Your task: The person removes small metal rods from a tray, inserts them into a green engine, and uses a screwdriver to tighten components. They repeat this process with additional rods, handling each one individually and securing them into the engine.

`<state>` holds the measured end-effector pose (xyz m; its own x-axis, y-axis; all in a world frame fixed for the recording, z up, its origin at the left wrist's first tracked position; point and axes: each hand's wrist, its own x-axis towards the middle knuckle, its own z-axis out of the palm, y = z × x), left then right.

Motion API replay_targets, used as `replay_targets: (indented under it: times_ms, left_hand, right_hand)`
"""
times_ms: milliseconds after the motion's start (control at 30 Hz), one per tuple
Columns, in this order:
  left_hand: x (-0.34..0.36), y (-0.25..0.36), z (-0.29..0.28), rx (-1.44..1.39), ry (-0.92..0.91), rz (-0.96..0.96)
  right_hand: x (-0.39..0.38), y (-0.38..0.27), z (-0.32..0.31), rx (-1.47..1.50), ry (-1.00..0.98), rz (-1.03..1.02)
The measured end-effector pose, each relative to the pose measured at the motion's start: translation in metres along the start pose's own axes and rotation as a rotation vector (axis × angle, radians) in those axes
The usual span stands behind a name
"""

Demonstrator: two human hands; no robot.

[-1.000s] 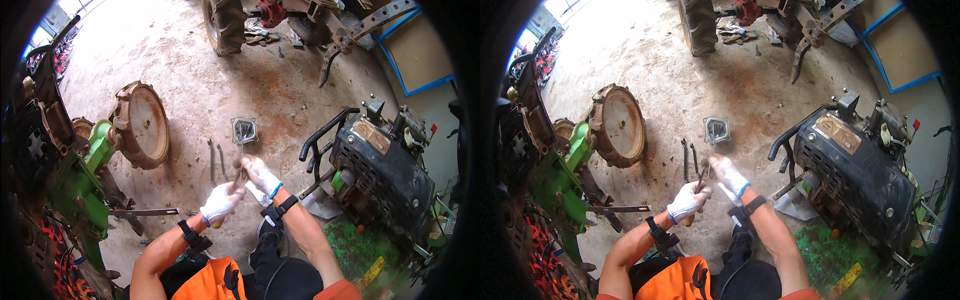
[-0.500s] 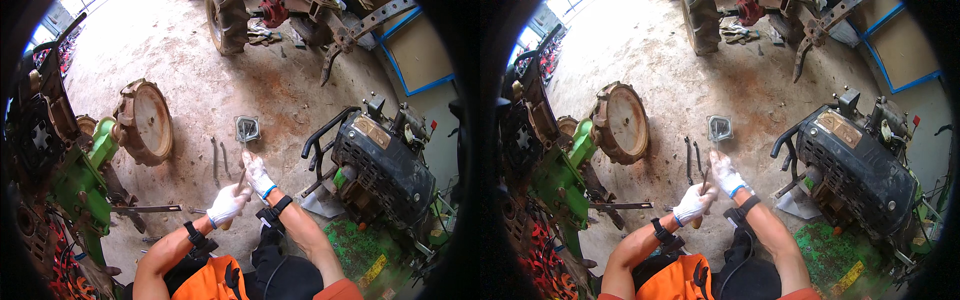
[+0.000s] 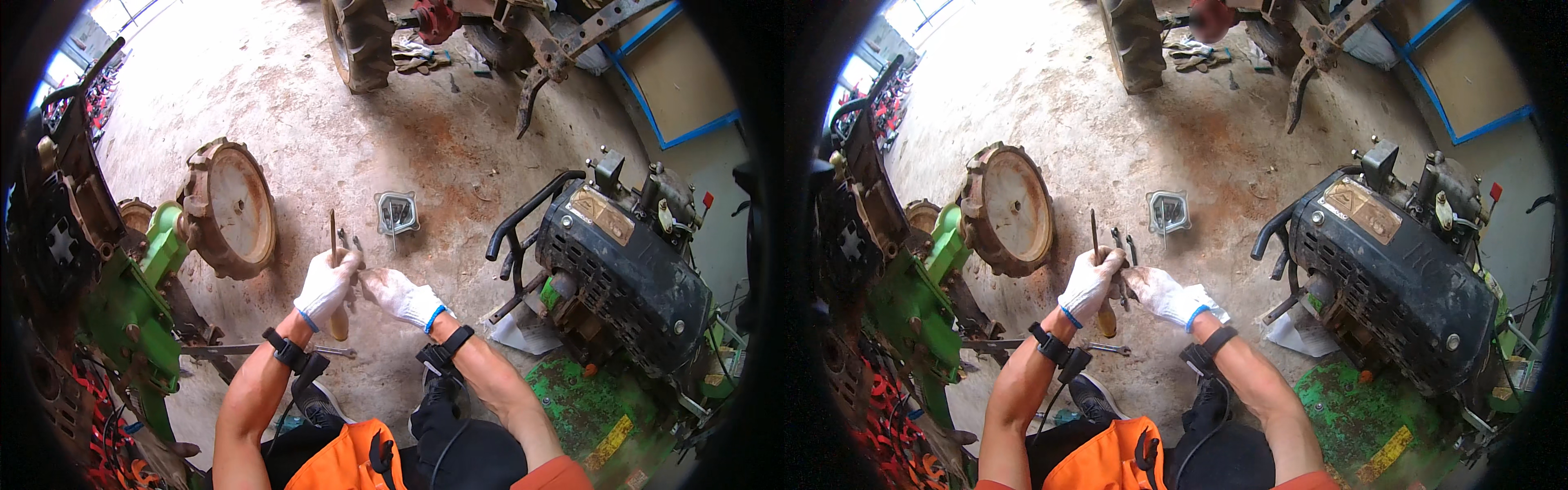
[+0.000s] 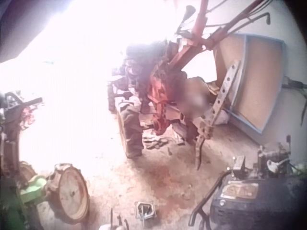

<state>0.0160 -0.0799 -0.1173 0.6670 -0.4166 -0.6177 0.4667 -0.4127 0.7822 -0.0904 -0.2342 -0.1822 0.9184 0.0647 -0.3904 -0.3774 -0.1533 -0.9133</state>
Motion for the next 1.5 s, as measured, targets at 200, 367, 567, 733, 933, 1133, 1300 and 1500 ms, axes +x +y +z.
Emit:
replay_targets:
  times_ms: [200,367,567,733,933,1133,1300,1500]
  left_hand:
    - [0.021,-0.002,-0.014,-0.087,0.118,0.026]
    - [0.030,-0.001,-0.016,-0.026,0.170,0.027]
    - [0.045,-0.007,-0.002,-0.146,0.155,0.100]
    - [0.048,-0.010,-0.010,-0.421,0.184,0.042]
    - [0.031,-0.031,-0.006,-0.339,0.098,0.023]
    - [0.029,-0.049,0.004,-0.280,0.065,-0.012]
    - [0.027,-0.056,0.015,-0.245,0.064,-0.038]
    - [0.064,-0.079,0.041,-0.044,0.061,0.022]
  right_hand:
    - [-0.005,0.014,-0.012,-0.049,0.073,0.025]
    - [-0.004,0.024,-0.033,0.127,0.054,0.010]
    - [-0.001,0.026,-0.053,0.306,0.082,0.081]
    - [0.007,0.046,-0.078,0.132,0.508,0.190]
    - [0.034,0.063,-0.089,0.026,0.643,0.228]
    - [0.050,0.059,-0.085,-0.168,0.665,0.262]
    - [0.056,0.073,-0.077,-0.242,0.736,0.194]
    - [0.039,0.083,-0.067,0.436,0.561,0.206]
